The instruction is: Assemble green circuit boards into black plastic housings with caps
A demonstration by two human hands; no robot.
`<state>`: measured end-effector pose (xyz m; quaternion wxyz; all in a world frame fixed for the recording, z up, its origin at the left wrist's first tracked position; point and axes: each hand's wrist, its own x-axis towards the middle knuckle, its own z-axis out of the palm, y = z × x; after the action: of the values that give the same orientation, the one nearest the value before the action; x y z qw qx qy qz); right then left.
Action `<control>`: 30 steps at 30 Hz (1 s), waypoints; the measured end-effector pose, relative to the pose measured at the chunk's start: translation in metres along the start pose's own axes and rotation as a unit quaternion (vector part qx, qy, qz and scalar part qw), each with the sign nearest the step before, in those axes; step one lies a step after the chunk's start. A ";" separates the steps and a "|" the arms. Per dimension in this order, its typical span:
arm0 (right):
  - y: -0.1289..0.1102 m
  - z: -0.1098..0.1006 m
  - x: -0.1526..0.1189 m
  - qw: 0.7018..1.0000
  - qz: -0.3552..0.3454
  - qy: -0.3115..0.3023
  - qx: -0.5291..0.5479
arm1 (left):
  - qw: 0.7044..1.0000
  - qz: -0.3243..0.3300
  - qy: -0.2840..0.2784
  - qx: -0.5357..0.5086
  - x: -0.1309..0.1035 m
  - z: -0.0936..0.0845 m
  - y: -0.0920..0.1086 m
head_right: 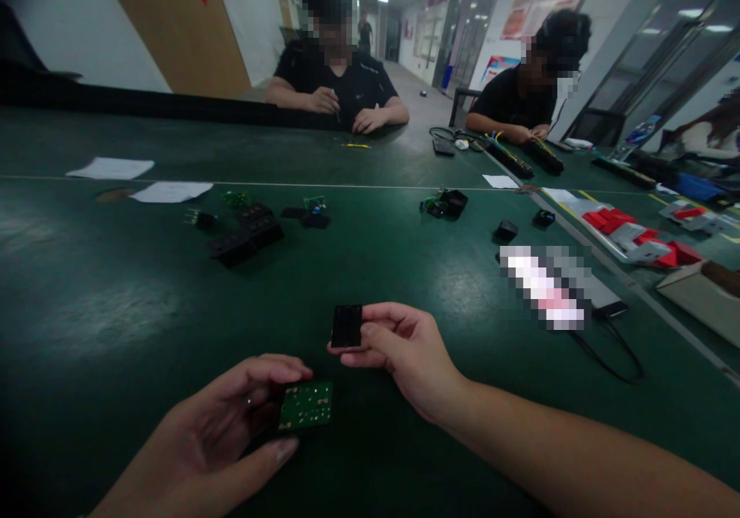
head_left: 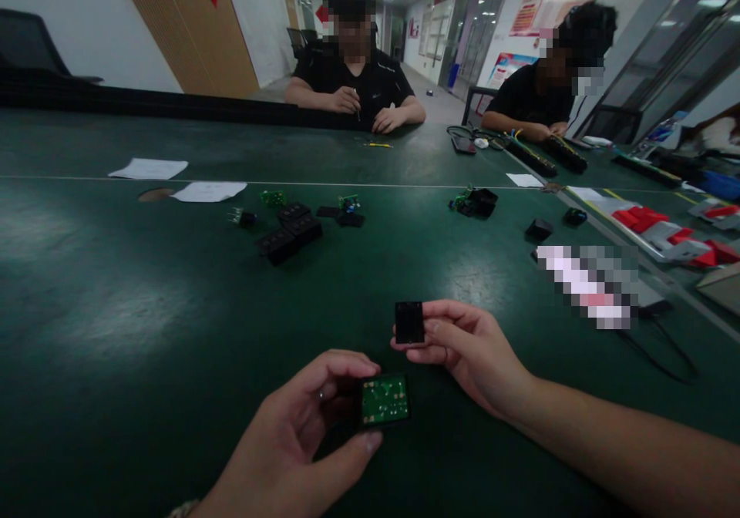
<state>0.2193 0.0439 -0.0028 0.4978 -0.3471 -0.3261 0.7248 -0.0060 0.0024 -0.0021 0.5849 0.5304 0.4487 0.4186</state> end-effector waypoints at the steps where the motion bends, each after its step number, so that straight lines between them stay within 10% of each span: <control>1: 0.000 0.000 0.000 1.000 -0.002 -0.003 0.007 | 1.000 0.000 -0.001 0.000 0.000 0.000 0.000; 30: 0.006 -0.004 -0.009 0.945 -0.211 -0.051 -0.245 | 0.998 0.049 -0.036 -0.011 0.003 -0.006 -0.013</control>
<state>0.2218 0.0339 -0.0083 0.5217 -0.3442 -0.5840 0.5180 -0.0111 0.0054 -0.0152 0.5857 0.5599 0.3959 0.4322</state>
